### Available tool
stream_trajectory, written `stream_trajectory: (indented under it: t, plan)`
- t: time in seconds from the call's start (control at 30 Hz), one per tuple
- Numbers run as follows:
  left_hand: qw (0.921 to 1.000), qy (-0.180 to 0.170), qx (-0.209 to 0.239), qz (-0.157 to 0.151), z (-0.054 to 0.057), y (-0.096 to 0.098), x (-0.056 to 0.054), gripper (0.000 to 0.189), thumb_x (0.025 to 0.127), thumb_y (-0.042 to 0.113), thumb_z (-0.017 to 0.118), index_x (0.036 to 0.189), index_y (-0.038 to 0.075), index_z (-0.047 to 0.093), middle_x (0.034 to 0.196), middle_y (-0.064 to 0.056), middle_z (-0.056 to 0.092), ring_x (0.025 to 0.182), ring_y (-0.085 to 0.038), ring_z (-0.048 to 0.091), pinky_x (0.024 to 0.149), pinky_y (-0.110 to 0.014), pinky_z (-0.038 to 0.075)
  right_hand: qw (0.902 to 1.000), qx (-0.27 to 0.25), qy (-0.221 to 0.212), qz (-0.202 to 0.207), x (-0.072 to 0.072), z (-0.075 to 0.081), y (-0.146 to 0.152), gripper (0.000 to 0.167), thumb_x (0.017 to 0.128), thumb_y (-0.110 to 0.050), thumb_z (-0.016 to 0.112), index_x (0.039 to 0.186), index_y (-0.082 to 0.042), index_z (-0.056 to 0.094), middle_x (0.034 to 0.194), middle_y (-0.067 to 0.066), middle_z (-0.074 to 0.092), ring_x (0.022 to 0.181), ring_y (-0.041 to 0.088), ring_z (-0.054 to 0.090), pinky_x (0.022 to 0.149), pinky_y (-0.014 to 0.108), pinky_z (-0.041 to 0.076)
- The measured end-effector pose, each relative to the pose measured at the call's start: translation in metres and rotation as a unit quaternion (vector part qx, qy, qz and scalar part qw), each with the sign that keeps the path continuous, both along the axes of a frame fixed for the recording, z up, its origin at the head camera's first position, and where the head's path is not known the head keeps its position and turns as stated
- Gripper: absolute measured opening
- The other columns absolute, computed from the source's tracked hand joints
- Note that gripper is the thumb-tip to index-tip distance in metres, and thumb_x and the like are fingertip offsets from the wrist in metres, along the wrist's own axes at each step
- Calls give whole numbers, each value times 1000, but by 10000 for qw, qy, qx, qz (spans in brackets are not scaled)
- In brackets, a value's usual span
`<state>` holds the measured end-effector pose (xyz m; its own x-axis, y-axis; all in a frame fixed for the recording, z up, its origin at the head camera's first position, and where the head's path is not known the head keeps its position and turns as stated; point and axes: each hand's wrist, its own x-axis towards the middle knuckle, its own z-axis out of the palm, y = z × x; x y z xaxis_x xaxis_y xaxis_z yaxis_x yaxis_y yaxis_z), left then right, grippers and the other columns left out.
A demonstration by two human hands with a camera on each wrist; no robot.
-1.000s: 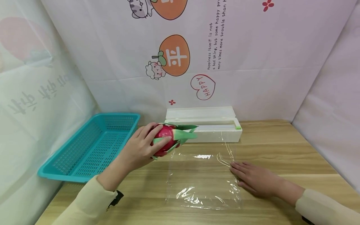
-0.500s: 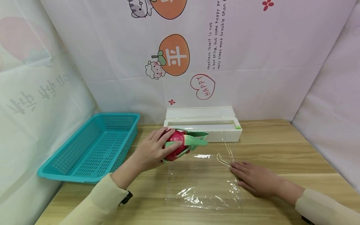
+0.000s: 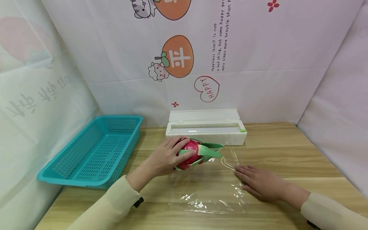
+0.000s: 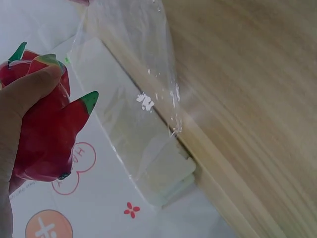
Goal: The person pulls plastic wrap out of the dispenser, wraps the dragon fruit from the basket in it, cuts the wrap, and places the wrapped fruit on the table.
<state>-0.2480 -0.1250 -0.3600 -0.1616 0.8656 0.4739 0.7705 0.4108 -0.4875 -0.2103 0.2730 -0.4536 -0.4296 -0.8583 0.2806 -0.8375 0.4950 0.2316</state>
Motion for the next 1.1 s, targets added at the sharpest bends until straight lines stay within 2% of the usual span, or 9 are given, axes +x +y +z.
stream_trajectory:
  t: [0.13,0.3,0.57,0.9,1.1]
  plan:
    - [9998,-112,15,-164,-6,6,-4,83,69,47,84,136,19,43,136,-19,49,124,-37,46,102,-43,42,10000,5,-23,-20,2,2,0,52,95,-31,61,133,4,54,137,20,52,123,34,53,95,49,46]
    - [9989,-373,-10,-278,-15,13,-9,87,67,48,85,137,19,42,137,-20,47,126,-39,45,100,-44,43,10000,35,-27,5,3,5,-1,52,95,-30,61,133,5,54,136,21,53,122,35,53,95,49,47]
    - [9968,-766,-188,-140,-25,25,-14,91,65,49,87,137,19,42,140,-18,44,128,-37,42,101,-42,42,9998,110,-137,-19,3,6,0,51,97,-30,59,134,6,53,137,22,52,123,35,52,96,49,46]
    - [9955,-915,-228,-52,-39,29,-27,88,64,50,87,134,18,46,139,-18,45,127,-36,42,103,-43,41,9998,156,-97,-64,3,6,-2,51,97,-30,58,134,5,53,137,22,52,123,36,52,96,49,46]
    - [9948,-998,-46,-173,-43,31,-35,84,67,52,85,133,16,47,138,-19,46,126,-36,44,102,-43,41,9998,131,-95,-94,3,5,-2,52,97,-31,58,134,4,53,138,21,51,123,35,52,95,49,46]
